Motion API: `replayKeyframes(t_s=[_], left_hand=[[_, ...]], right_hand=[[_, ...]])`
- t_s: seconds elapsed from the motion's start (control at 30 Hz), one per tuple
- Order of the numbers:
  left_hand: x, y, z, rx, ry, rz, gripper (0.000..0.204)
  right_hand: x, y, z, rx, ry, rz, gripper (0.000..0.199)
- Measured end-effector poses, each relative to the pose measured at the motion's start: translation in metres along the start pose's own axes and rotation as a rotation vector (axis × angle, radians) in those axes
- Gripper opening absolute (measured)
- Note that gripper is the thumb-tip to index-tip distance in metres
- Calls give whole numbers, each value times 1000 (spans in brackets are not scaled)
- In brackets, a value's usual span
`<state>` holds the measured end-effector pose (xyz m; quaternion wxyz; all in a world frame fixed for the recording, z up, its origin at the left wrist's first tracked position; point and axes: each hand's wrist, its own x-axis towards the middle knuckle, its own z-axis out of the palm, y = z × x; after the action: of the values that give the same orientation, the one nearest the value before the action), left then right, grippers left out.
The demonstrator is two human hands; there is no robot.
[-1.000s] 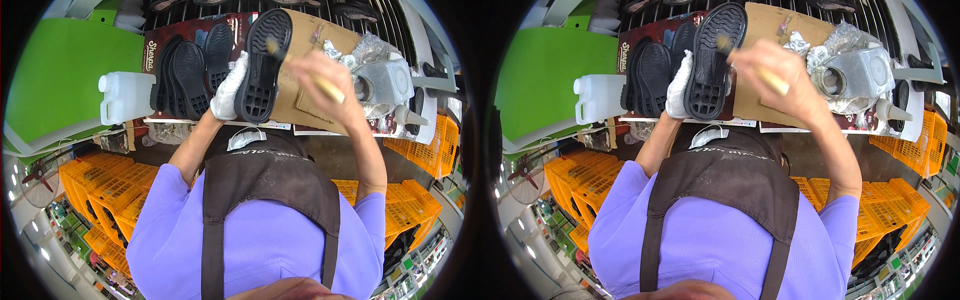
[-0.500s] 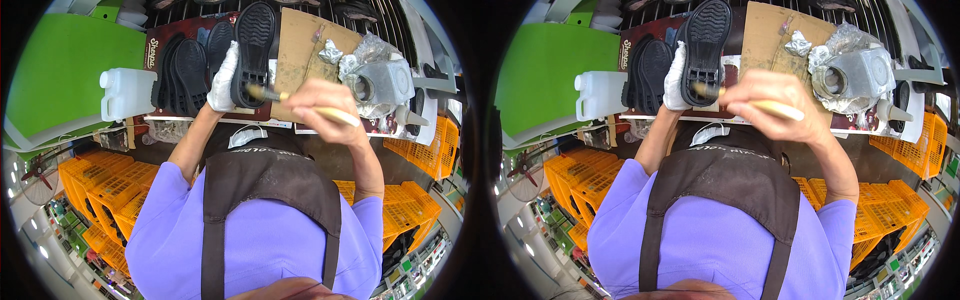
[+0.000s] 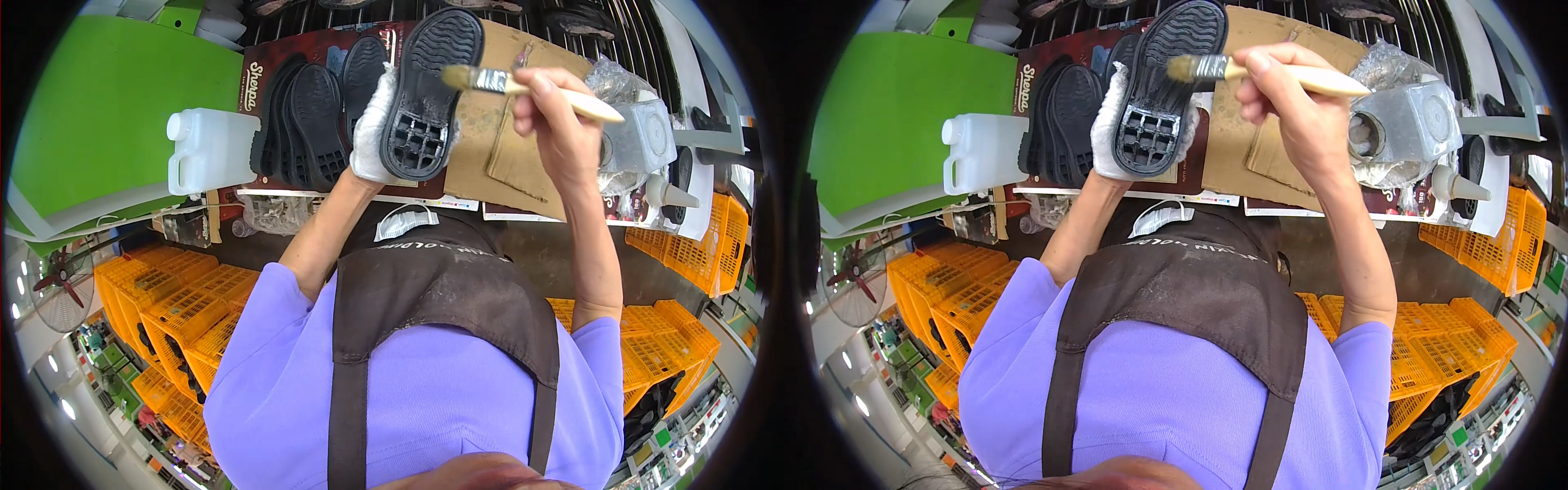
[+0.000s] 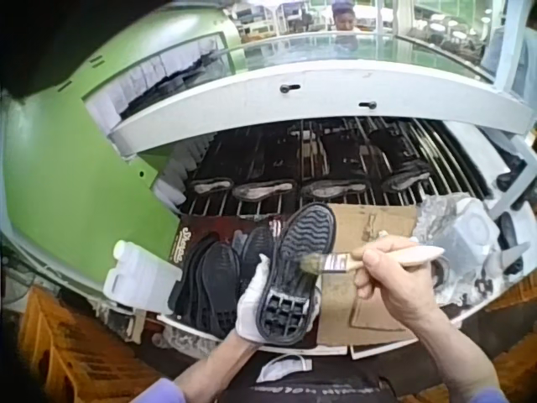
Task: The person applies a dark adhesive to the bottom of black shoe soles using a brush. They repeatedly dip the brush into a container and spread the substance across the sole's surface and grooves, handling multiple soles one at a time.
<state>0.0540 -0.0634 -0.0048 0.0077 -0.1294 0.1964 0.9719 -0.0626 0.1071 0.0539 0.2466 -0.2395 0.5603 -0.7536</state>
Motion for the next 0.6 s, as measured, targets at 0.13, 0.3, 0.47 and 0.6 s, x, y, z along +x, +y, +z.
replayKeyframes(t_s=[0.13,0.3,0.47,0.6], left_hand=[[2,-12,10,-66,14,5,68],[5,-12,-8,54,54,38,63],[7,-13,1,41,27,113,49],[4,-8,5,-204,-128,-65,44]], right_hand=[[6,15,10,19,42,101,19],[-12,1,26,-73,-72,217,19],[-19,-8,28,-165,-215,326,18],[-10,-11,24,-181,-376,281,19]])
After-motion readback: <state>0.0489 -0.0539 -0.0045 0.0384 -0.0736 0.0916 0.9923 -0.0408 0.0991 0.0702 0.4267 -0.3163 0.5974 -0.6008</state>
